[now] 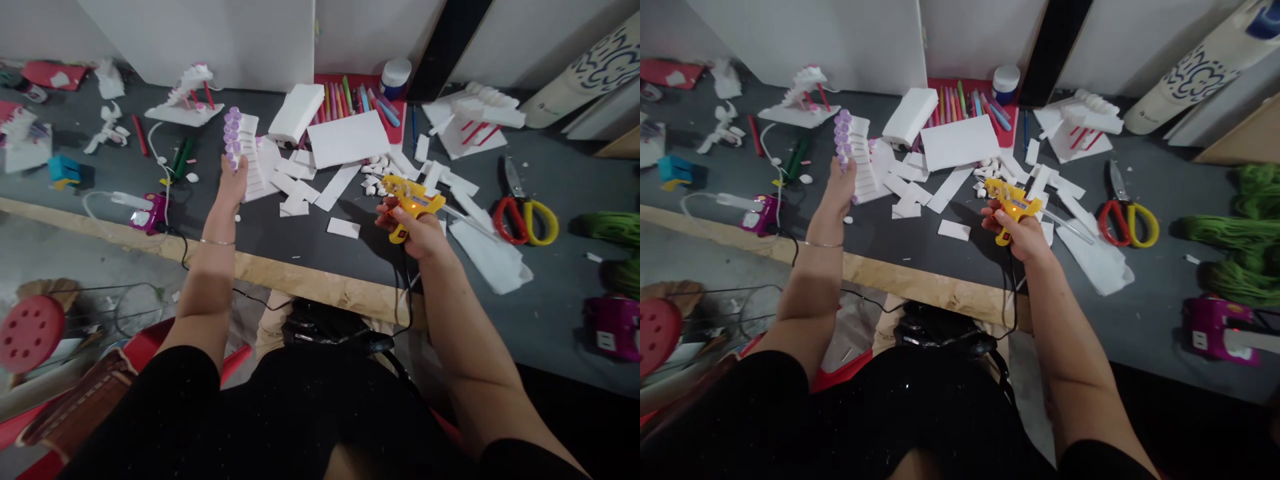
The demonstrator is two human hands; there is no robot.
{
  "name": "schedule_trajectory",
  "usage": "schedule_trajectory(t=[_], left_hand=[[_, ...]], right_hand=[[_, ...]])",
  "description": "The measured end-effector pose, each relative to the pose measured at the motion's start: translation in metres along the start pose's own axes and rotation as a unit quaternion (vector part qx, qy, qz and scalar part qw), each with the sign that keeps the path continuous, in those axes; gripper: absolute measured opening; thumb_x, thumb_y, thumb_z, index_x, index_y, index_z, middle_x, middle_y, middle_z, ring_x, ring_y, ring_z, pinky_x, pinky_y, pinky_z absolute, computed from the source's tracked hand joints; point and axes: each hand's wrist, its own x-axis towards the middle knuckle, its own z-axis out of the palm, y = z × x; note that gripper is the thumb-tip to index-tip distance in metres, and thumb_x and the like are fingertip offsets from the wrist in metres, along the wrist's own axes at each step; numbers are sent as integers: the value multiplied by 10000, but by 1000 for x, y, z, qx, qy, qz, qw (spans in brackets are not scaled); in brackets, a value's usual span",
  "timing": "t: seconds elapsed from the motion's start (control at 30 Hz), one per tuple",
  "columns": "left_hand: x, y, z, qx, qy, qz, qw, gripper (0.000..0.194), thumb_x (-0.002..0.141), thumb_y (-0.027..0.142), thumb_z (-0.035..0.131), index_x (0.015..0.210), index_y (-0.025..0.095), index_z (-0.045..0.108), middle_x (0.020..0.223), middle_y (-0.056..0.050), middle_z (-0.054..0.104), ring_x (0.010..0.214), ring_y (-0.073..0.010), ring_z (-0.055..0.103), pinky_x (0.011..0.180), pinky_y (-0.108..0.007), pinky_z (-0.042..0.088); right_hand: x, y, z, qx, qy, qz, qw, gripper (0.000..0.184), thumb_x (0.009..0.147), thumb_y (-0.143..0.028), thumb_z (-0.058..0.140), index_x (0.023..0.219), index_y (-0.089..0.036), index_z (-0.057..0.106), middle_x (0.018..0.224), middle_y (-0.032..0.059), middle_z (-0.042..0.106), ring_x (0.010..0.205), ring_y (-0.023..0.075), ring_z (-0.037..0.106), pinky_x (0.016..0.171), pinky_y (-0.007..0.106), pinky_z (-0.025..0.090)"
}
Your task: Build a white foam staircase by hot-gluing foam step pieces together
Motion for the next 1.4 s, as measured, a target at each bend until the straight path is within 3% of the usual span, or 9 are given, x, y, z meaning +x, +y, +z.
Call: schedule_trajectory(t=[0.03,0.1,0.17,0.23,0.37,0.47,0.63,0.87,1.4], left_hand=[[-2,5,-3,-38,32,-109,993,970,1007,853,282,1506,34,432,1487,-201,624,1405,-232,569,1040,-434,506],[-12,21,-14,-41,60,-143,987,893,1037,762,417,1565,44,356,1640,-203,471,1541,-265,428,1213,-483,411],[-29,49,-25,-35,154,-80,984,778,1053,682,485,1509,55,418,1592,-170,510,1511,-247,457,1276,-476,370],[-55,87,-27,-69,159,59,983,657,1081,638,428,1397,72,536,1397,-165,639,1312,-214,620,1167,-424,499],[-103,162,-4,-59,-179,249,950,472,1058,547,548,1390,216,603,1378,-103,696,1250,-244,671,1099,-414,560],[-114,187,22,-15,-301,325,896,587,999,390,681,1513,161,513,1540,-180,593,1440,-341,547,1203,-513,477],[-107,182,45,0,-297,326,898,566,1007,293,642,1526,130,484,1421,-199,646,1342,-347,584,1130,-512,496],[-119,172,57,-55,-240,295,923,770,925,363,783,1572,170,411,1334,-159,668,1245,-321,610,1077,-475,499],[-116,163,54,-140,-261,261,919,851,904,372,831,1611,198,391,1272,-146,708,1200,-307,660,1077,-502,511]], right_hand=[[0,0,0,-2,-2,-1,1000,442,624,-532,957,924,-266,771,882,1,812,703,154,734,758,372,681],[-1,-1,1,-11,-6,-2,1000,410,671,-515,933,941,-256,763,888,17,811,718,162,734,750,378,680],[-1,-3,1,-28,-5,8,1000,367,715,-483,911,953,-253,753,892,20,807,714,158,724,713,362,673],[-1,-5,1,-54,0,14,998,369,721,-482,907,948,-239,748,896,26,805,697,152,710,621,319,643],[-5,-14,-2,-105,-15,14,994,469,669,-581,919,896,-213,737,921,59,803,695,156,710,526,271,593],[-11,-24,-4,-146,-28,12,989,484,708,-626,887,915,-221,723,976,69,803,766,168,734,545,259,597],[-22,-38,-5,-208,-72,9,975,550,747,-684,842,1001,-207,740,1045,98,794,797,183,733,528,266,582],[-41,-37,2,-349,-143,45,925,598,827,-789,684,893,-197,739,762,50,731,533,122,608,495,295,542],[-58,-32,13,-448,-156,4,880,282,927,-484,694,794,-254,601,688,-19,606,570,126,537,574,325,424]])
